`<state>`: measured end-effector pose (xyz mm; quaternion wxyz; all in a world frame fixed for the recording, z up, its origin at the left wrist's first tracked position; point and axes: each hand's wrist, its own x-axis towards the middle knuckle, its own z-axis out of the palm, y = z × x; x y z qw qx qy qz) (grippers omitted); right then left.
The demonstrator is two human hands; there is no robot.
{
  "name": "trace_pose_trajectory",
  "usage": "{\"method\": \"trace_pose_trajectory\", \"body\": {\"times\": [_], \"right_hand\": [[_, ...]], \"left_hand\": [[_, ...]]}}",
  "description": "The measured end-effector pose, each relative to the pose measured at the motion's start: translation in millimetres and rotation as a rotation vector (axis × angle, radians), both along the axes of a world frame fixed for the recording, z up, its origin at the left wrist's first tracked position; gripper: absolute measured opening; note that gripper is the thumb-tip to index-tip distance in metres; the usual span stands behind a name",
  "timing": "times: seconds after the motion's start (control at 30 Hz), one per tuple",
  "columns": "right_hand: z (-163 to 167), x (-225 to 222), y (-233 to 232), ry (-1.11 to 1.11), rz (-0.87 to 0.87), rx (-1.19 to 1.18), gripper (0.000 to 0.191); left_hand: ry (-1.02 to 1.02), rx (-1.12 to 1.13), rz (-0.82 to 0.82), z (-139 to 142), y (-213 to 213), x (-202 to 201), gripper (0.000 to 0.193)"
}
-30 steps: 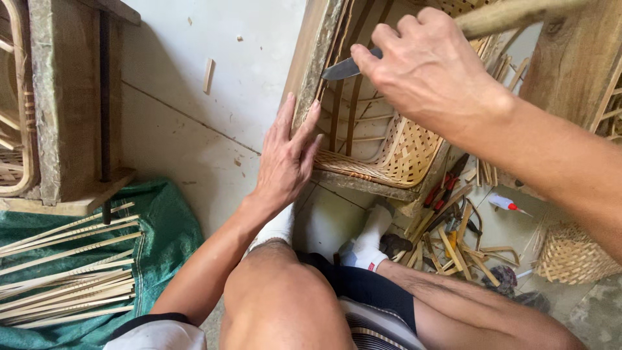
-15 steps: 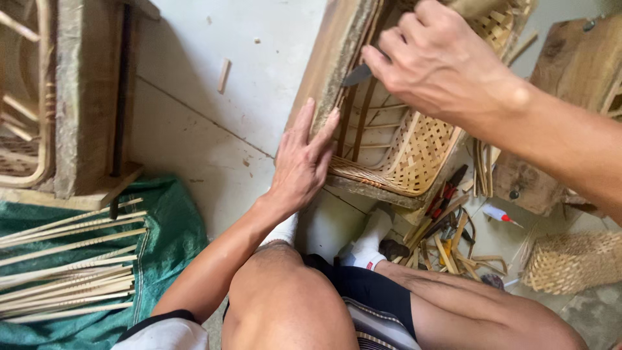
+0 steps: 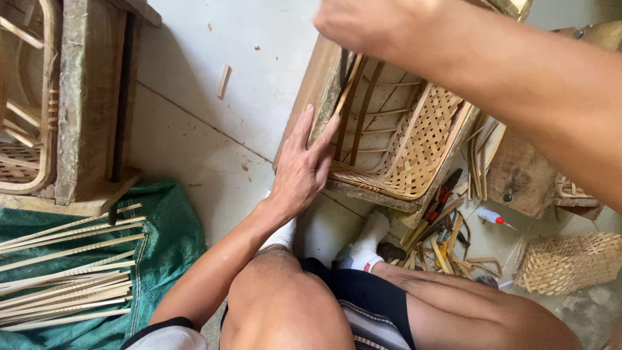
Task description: The person weaves a rectangular basket by inserting and securing bamboo strips into a wooden frame. They use a hammer and pliers to adjust and fasten the strips, working methodically around the basket's perimeter.
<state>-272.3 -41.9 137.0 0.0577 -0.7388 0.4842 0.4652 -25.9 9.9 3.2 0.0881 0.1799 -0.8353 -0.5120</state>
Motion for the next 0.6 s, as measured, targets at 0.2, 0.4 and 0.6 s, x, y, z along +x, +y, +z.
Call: {"method": "trace_pose_trajectory", "body": {"times": [0.2,0.4,0.6], "right_hand": [[0,-15,12,-0.088,0.062,-0.208,0.012],[54,-44,111,-0.248,-0.124,-0.649,0.006],[54,-95,203,-0.33,-0.688,-0.817,0.017]], "left_hand": [[-0.039,-0.007,-0.006,1,-1,-3,0.085],[-0.047,-0.153,-0.031,6,-1,-4,0.092],[0.057,-0.098,0.078,16,-24,-67,0.093]]}}
